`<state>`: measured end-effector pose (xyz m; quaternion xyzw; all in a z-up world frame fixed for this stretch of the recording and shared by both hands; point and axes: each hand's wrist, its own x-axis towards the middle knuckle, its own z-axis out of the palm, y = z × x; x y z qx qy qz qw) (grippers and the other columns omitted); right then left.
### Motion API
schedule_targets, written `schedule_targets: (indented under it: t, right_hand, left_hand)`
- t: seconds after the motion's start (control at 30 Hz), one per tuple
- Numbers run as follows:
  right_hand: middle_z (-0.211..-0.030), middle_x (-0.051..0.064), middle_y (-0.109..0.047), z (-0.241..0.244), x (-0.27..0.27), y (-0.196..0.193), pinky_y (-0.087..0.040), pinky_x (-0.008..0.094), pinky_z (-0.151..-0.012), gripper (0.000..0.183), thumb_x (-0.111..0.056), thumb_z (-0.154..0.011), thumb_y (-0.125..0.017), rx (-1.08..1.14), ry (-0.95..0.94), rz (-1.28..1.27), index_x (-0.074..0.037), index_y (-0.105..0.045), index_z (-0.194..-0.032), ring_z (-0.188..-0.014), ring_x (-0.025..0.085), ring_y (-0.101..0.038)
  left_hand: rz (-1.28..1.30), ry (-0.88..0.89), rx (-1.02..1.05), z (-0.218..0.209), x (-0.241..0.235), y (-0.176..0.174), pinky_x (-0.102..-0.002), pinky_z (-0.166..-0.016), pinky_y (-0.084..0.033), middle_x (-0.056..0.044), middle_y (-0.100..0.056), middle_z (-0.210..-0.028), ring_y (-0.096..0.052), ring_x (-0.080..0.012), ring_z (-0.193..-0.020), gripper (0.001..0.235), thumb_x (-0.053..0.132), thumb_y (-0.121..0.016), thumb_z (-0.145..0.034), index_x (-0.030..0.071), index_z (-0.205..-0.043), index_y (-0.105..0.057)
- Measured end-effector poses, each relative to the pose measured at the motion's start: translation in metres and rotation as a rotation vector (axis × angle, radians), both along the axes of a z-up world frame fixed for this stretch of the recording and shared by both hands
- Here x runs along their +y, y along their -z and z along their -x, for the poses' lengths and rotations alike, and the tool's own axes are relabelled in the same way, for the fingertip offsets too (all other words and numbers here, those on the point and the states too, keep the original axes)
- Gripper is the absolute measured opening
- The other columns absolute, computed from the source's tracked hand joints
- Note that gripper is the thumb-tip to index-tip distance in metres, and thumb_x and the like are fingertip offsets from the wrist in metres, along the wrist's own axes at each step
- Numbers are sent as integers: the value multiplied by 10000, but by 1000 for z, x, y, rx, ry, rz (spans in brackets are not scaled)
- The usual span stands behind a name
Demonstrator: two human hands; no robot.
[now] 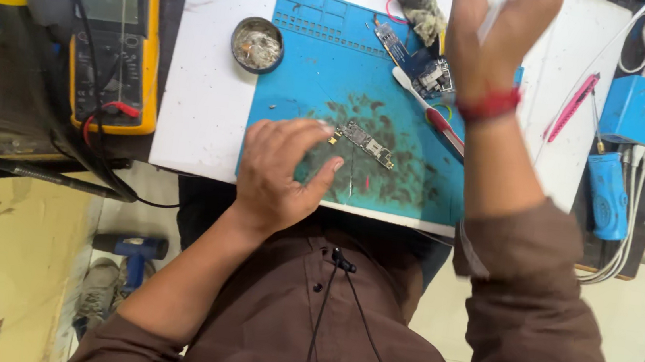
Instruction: The person uses a hot air gun, tweezers, a magnifying glass, and a pink tool to work on a small circuit board placed on a blue mat. They heat, scrape, and inspect the board repeatedly while handling small components.
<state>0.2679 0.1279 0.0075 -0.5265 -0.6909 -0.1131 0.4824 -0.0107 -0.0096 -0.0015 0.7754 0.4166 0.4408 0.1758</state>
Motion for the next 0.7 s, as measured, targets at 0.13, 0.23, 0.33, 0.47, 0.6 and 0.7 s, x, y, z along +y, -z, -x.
schedule_targets:
  t: [0.13, 0.23, 0.33, 0.47, 0.6, 0.7]
  right_hand:
    - [-1007, 9, -542, 64, -115, -17, -438, 231, -780, 207, -35, -1086, -696, 682, -270, 404, -51, -494, -1126, -856, 81, -493]
    - [-1010, -7, -518, 104, -163, -5, -414, 216, -788, 309, -38, -1022, -705, 1093, -400, 555, -92, -455, -1195, -877, 61, -467]
    - [-1049, 5, -538, 116, -185, 6, -458, 228, -899, 308, -13, -1013, -684, 1361, -402, 542, -88, -451, -1201, -967, 70, -528]
    - [-1057, 26, -562, 116, -196, 13, -466, 244, -924, 288, 17, -1024, -668, 1420, -428, 536, -79, -468, -1207, -995, 94, -564]
    - [-1108, 66, -608, 107, -199, 11, -491, 264, -970, 212, -30, -1084, -623, 1279, -358, 619, -46, -493, -1251, -1015, 106, -586]
    - [-1087, 54, -639, 88, -187, 5, -534, 247, -890, 283, -137, -1061, -492, 1106, -300, 630, -66, -452, -1332, -956, 91, -618]
  left_hand:
    - [-45, 2, -58, -3, 0, -6, -428, -968, -466, -112, -635, -1261, -619, -281, -1123, 631, 266, -876, -895, 12, -1368, -546]
    - [-76, 19, -2, -7, -4, -7, -405, -937, -471, -89, -651, -1240, -646, -263, -1086, 612, 236, -883, -892, 40, -1380, -569]
    - [-99, 65, 43, -6, -9, -5, -372, -887, -474, -53, -668, -1217, -674, -225, -1016, 538, 189, -876, -906, 70, -1362, -616]
    - [-114, 117, 13, -5, -14, -2, -350, -849, -494, -47, -674, -1217, -692, -218, -985, 490, 178, -868, -924, 72, -1338, -630]
    - [-47, 111, 7, -1, -10, -1, -368, -829, -529, -89, -694, -1187, -691, -241, -976, 492, 177, -863, -900, 53, -1316, -632]
    - [84, 28, -26, 1, -2, -3, -376, -861, -562, -109, -693, -1166, -694, -262, -987, 468, 160, -837, -901, 60, -1312, -638]
